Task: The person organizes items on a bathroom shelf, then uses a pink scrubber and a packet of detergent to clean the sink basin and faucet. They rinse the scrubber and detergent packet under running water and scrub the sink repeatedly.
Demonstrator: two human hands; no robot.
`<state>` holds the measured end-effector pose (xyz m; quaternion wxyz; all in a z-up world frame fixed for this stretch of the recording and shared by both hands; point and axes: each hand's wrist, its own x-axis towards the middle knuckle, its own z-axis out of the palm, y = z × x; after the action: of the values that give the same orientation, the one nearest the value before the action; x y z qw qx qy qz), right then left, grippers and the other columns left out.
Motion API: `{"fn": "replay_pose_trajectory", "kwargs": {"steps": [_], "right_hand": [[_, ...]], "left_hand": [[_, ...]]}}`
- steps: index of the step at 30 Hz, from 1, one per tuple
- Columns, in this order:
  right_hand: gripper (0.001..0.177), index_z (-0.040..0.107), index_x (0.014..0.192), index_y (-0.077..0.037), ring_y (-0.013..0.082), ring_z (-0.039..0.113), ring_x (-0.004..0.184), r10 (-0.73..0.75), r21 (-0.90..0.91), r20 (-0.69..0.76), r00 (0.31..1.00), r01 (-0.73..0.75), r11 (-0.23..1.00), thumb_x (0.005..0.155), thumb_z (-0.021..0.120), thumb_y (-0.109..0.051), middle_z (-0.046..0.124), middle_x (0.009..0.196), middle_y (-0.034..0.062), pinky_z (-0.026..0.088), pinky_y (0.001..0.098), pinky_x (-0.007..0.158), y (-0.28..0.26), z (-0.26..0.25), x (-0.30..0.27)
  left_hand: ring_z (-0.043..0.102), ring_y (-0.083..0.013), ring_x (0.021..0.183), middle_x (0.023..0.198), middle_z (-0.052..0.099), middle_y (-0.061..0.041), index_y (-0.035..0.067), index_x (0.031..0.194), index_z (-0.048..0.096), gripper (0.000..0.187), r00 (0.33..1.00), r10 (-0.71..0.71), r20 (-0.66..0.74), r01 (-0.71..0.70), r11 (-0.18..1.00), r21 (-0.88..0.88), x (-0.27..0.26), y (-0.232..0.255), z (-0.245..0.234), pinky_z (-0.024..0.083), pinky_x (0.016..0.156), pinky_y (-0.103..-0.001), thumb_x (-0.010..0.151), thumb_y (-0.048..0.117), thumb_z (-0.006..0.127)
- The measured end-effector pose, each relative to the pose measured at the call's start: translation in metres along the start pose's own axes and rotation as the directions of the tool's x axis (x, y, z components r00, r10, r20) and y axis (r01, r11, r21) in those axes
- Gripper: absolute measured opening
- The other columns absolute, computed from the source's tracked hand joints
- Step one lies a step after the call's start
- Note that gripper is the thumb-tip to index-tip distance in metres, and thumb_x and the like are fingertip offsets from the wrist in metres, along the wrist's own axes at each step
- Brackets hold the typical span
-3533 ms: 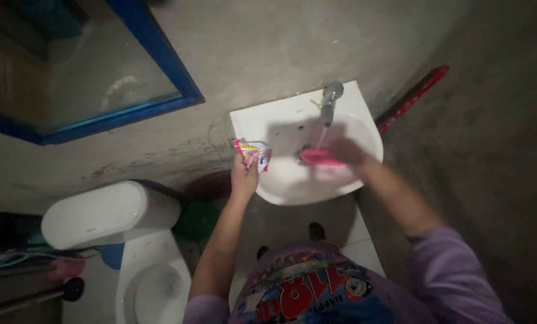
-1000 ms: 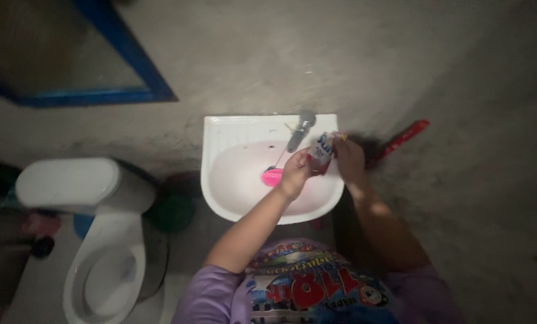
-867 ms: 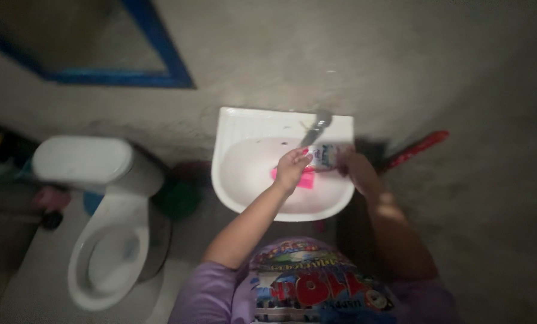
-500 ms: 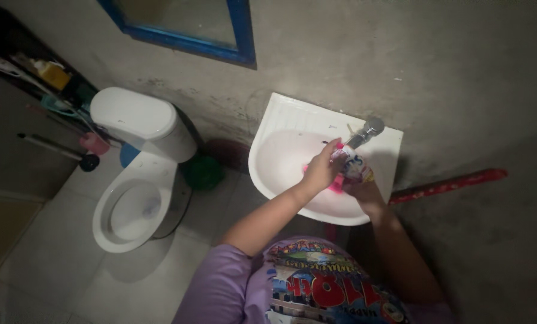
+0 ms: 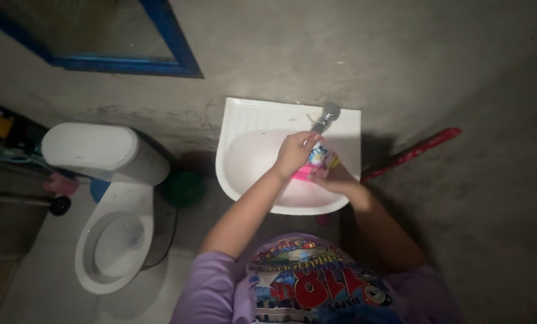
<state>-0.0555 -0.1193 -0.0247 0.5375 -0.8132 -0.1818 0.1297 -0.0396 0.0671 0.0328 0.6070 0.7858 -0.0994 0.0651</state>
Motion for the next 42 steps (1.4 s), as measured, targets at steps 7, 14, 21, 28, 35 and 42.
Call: {"fn": "replay_pose_trajectory", "kwargs": {"steps": [7, 14, 21, 28, 35, 42], "right_hand": [[0.037, 0.061, 0.113, -0.003, 0.0224, 0.062, 0.074, -0.215, -0.302, -0.022, 0.976, 0.198, 0.933, 0.081, 0.073, -0.015, 0.063, 0.087, 0.0117, 0.054, 0.0395, 0.066, -0.039, -0.049, 0.023], [0.04, 0.063, 0.116, 0.001, 0.0447, 0.067, 0.093, -0.231, -0.541, 0.097, 0.968, 0.246, 0.804, 0.083, 0.071, -0.02, 0.068, 0.1, 0.0254, 0.054, 0.052, 0.08, -0.058, -0.05, 0.023], [0.025, 0.072, 0.101, -0.004, 0.0375, 0.067, 0.079, -0.207, -0.518, 0.028, 0.978, 0.191, 0.834, 0.079, 0.073, -0.016, 0.067, 0.096, 0.0203, 0.056, 0.0464, 0.072, -0.034, -0.079, 0.04], [0.034, 0.076, 0.116, -0.011, 0.0315, 0.071, 0.105, -0.527, -0.583, -0.161, 0.834, 0.351, 0.733, 0.086, 0.067, 0.001, 0.076, 0.112, 0.013, 0.056, 0.0428, 0.096, 0.047, -0.111, 0.055], [0.009, 0.079, 0.091, -0.013, 0.0298, 0.071, 0.097, -0.475, -0.625, -0.326, 0.818, 0.19, 0.757, 0.083, 0.083, -0.013, 0.076, 0.099, 0.0099, 0.057, 0.043, 0.093, 0.088, -0.11, 0.077], [0.024, 0.075, 0.107, -0.008, 0.0352, 0.065, 0.12, -0.379, -0.657, -0.319, 0.869, 0.086, 0.749, 0.084, 0.073, -0.015, 0.071, 0.12, 0.0157, 0.05, 0.0452, 0.108, 0.099, -0.117, 0.076]], "left_hand": [[0.069, -0.0171, 0.074, 0.087, 0.076, -0.012, 0.003, 0.106, 0.075, 0.029, 0.977, -0.163, -0.139, 0.1, 0.92, -0.378, 0.042, -0.03, 0.033, 0.057, 0.068, -0.034, 0.104, 0.027, 0.059], [0.07, -0.0252, 0.07, 0.08, 0.073, -0.016, 0.005, 0.105, 0.073, 0.032, 0.938, -0.108, -0.328, 0.109, 0.994, -0.016, 0.023, -0.031, 0.026, 0.055, 0.071, -0.039, 0.104, 0.031, 0.056], [0.069, -0.0247, 0.079, 0.087, 0.073, -0.017, 0.002, 0.103, 0.069, 0.035, 0.915, -0.062, -0.399, 0.074, 0.997, 0.016, 0.024, -0.057, 0.016, 0.054, 0.075, -0.037, 0.108, 0.031, 0.051], [0.066, -0.0136, 0.082, 0.089, 0.072, -0.006, 0.0, 0.105, 0.07, 0.036, 0.82, -0.194, -0.539, 0.088, 0.972, -0.216, 0.007, -0.108, -0.023, 0.053, 0.079, -0.031, 0.108, 0.029, 0.049], [0.057, -0.0098, 0.068, 0.081, 0.067, -0.003, -0.001, 0.104, 0.069, 0.04, 0.816, -0.314, -0.486, 0.118, 0.912, -0.392, -0.014, -0.1, -0.056, 0.048, 0.062, -0.027, 0.109, 0.033, 0.048], [0.06, -0.0068, 0.07, 0.084, 0.069, -0.003, -0.001, 0.107, 0.069, 0.04, 0.822, -0.278, -0.498, 0.054, 0.907, -0.417, -0.028, -0.101, -0.065, 0.05, 0.064, -0.025, 0.11, 0.033, 0.048]]}}
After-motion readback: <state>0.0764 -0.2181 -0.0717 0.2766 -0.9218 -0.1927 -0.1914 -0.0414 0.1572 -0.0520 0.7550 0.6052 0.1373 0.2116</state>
